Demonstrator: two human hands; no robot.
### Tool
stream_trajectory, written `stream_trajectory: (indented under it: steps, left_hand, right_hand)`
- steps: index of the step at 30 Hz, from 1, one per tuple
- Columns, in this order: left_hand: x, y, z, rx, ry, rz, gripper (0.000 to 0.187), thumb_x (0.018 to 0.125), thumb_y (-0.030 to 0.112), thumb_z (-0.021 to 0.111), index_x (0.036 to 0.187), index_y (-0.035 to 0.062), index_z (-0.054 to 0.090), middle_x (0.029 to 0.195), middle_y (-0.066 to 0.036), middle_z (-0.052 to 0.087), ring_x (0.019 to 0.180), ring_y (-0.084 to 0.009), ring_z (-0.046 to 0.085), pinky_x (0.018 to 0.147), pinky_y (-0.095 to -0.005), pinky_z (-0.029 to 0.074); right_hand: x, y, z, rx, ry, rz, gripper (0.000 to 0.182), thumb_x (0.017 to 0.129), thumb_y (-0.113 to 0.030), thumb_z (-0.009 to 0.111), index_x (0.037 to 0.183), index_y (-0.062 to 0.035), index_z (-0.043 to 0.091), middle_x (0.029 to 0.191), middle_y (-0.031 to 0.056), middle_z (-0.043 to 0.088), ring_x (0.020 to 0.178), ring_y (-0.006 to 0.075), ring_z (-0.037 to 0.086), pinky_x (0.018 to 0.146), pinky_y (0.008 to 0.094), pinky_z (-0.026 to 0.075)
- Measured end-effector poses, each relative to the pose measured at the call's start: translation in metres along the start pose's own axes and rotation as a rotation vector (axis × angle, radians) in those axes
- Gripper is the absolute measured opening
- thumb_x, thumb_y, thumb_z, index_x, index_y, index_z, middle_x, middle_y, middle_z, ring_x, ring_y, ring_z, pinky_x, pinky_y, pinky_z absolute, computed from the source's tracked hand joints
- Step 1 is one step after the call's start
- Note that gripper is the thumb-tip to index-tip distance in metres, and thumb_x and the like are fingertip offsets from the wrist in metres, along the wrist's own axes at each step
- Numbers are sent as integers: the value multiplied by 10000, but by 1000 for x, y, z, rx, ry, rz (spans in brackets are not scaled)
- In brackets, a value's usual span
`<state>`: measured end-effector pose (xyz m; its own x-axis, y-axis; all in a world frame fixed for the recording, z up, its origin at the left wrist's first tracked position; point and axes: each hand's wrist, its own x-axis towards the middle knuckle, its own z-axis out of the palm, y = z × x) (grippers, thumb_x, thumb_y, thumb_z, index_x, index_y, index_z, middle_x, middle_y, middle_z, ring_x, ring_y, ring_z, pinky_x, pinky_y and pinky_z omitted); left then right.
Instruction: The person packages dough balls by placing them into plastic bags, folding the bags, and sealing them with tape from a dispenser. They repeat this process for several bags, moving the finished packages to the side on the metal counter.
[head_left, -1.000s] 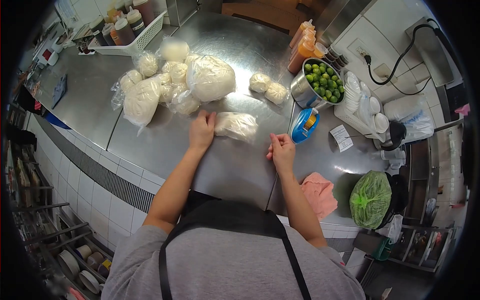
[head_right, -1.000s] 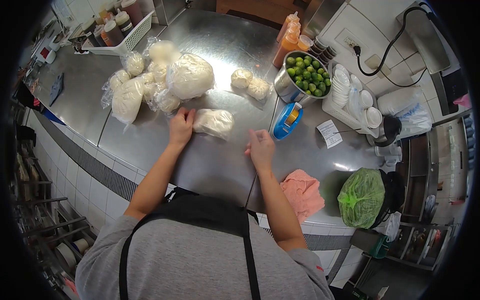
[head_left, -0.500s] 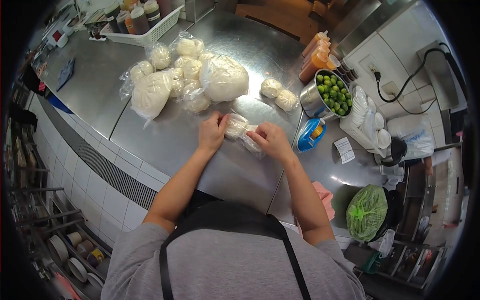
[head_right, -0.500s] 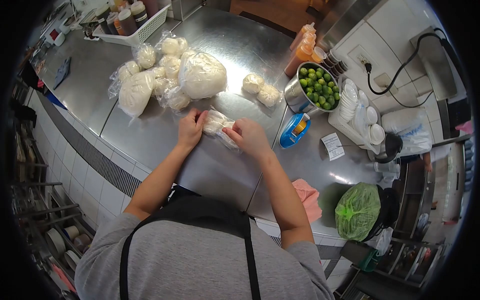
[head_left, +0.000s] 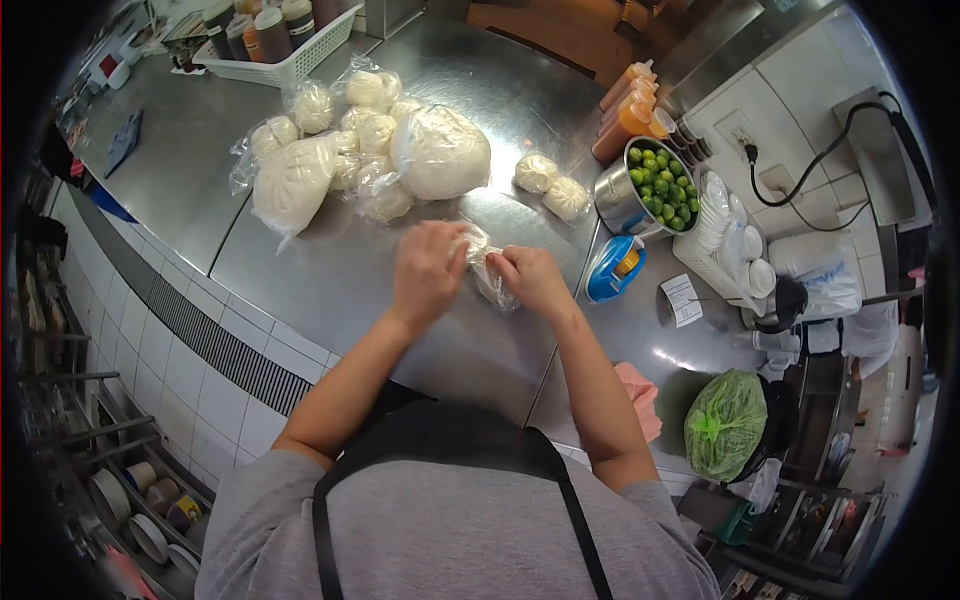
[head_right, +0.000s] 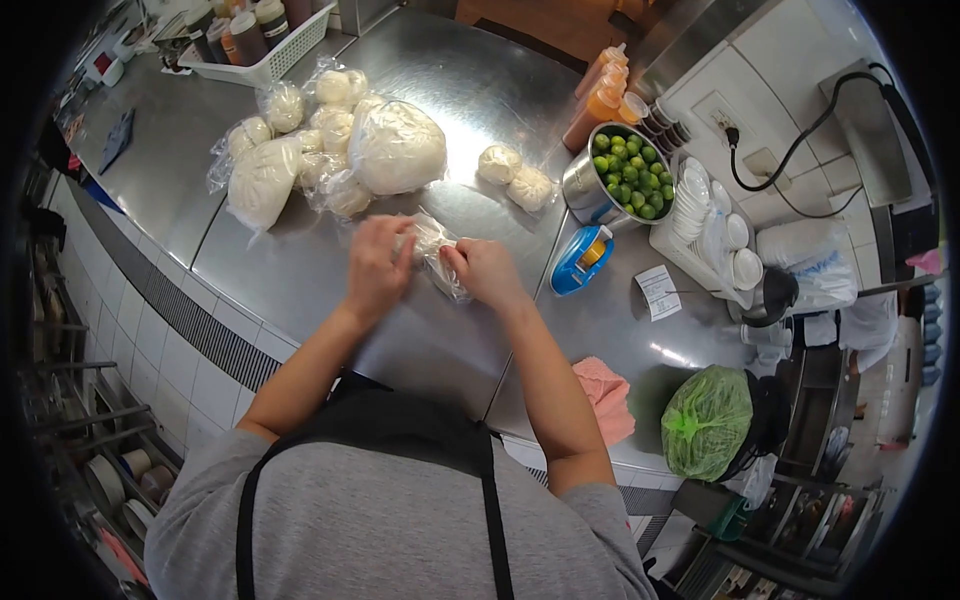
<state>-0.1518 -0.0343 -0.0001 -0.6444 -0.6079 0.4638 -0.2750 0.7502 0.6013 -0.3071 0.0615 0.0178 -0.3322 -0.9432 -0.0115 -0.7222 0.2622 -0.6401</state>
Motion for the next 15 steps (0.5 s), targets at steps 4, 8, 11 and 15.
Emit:
stream_trajectory:
  steps: [4,8,11,15]
  left_hand:
    - [-13,17,29,317,-63,51,640,773,402,613,1214,-28,438,1263,-200,450,1186,-299,421,981,-480,299]
    - [-10,21,33,259,-142,-78,792,724,478,635,1257,-52,386,1326,-211,387,1263,-309,338,1016,-558,221]
    - [-8,21,30,242,-160,-86,819,700,496,648,1260,-41,387,1329,-212,384,1258,-313,344,1008,-575,221]
    - [-11,20,29,225,-170,-74,808,688,475,668,1255,-30,392,1325,-214,385,1243,-324,360,997,-586,232]
  right_hand:
    - [4,6,1,129,-50,65,290,856,-238,525,730,8,612,712,195,598,663,346,578,604,394,441]
    - [-37,11,0,285,467,102,213,865,-193,524,813,-2,602,776,160,610,707,279,590,621,356,446]
    - [-71,36,-9,329,1180,131,169,869,-183,580,884,-17,606,637,4,524,492,95,457,464,244,390]
    - [-95,66,-42,1103,1019,678,156,850,-200,613,881,-48,595,586,-52,426,491,54,409,417,230,313]
